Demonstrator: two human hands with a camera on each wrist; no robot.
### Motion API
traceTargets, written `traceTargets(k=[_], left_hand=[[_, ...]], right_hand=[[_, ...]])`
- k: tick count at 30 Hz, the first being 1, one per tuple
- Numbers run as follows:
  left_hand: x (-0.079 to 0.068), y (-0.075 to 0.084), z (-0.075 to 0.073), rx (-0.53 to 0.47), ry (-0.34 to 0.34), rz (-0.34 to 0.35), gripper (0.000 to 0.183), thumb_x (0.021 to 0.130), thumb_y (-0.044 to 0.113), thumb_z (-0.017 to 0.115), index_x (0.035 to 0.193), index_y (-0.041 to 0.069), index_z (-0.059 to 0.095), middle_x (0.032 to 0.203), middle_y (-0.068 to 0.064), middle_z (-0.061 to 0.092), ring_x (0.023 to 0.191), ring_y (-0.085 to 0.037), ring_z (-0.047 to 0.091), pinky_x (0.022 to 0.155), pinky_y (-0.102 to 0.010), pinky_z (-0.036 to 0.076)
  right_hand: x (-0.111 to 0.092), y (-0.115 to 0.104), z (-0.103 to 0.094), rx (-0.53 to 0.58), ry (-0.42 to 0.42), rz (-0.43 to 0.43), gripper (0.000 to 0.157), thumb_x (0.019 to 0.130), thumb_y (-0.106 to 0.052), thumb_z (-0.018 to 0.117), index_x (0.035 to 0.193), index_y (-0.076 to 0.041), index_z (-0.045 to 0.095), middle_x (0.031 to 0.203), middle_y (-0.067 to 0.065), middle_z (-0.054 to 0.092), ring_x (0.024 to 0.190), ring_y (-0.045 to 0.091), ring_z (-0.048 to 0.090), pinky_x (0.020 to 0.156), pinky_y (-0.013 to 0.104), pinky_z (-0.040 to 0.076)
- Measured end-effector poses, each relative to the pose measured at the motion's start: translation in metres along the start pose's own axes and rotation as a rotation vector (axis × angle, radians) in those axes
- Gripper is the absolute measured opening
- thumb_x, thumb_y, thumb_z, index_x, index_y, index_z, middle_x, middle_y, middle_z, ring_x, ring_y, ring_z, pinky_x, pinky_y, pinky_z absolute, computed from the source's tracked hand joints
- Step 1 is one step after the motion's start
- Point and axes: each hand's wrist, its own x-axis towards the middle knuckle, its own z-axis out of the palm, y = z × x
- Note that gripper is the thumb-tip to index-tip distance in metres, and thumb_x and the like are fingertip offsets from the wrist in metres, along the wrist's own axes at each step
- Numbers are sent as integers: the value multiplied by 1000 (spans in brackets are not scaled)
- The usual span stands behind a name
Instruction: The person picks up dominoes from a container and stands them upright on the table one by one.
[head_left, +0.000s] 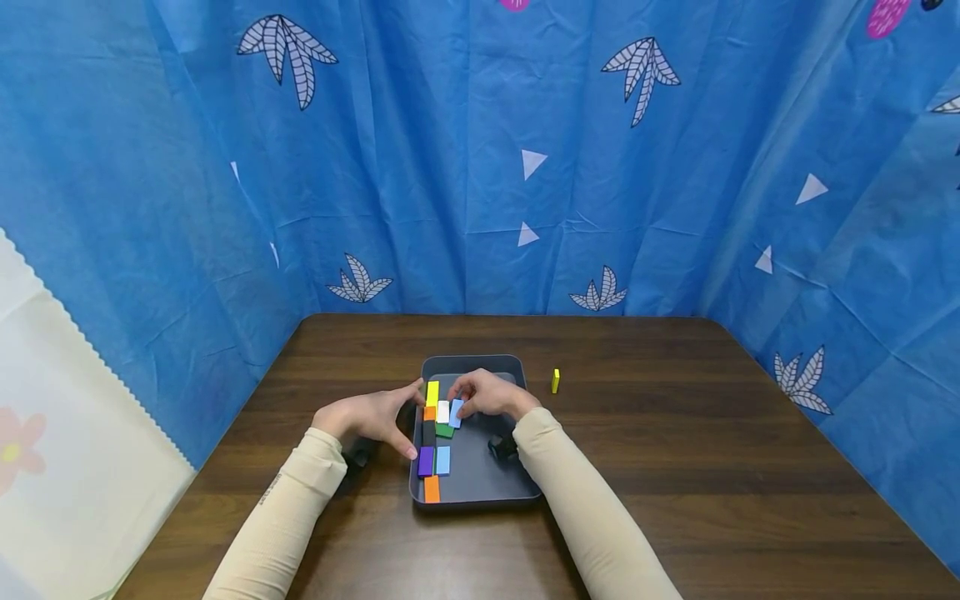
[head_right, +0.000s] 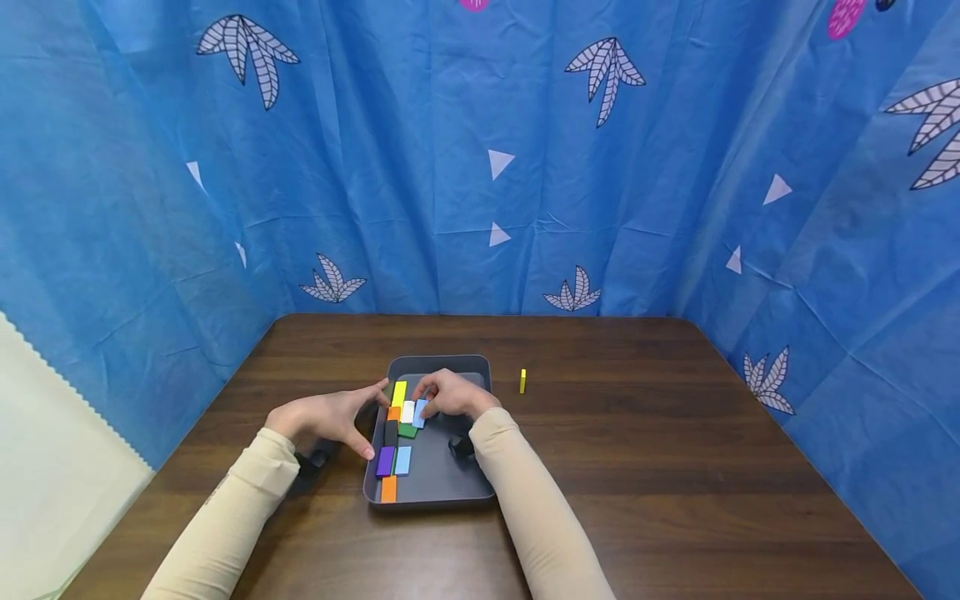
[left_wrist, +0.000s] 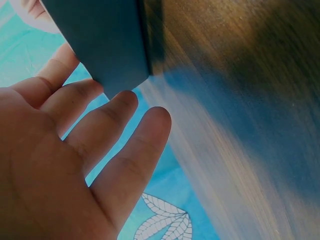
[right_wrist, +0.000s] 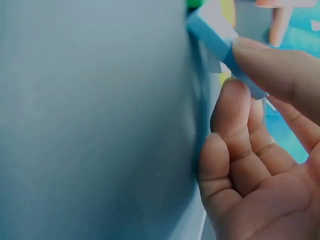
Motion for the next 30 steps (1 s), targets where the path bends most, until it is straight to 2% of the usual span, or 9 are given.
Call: traceTargets(k=[8,16,22,30], left_hand=[[-2,2,0,-21,-4,-16,128,71,45,90,161,5,8,146,-3,47,138,-30,38,117,-64,26],[-2,2,-1,-25,-1,-21,128,71,44,90,160,5,8,146,-4,47,137,-30,39,117,-64,28],[-2,2,-1,-24,0,-28,128,70,45,90,161,6,8,147,-5,46,137,-30,39,116,-65,28],[-2,2,-1,-34,-1,-34,129,69,46,90,161,6,8,148,-5,46,138,-31,38,117,-65,27]], right_hand=[[-6,-5,-6,61,31,-16,17,89,-4,74,106,-3,74,79,2,58,74,15,52,67,23,47],[-9,-10,-9,98,53,-32,12,88,-5,75,99,-2,71,79,3,62,71,15,55,71,29,53],[-15,-16,-15,89,96,-69,12,88,-6,76,98,-4,69,88,5,66,77,14,59,78,26,55],[-27,-22,-25,135,155,-112,15,89,-9,76,100,-4,66,94,8,70,86,21,67,84,32,58]])
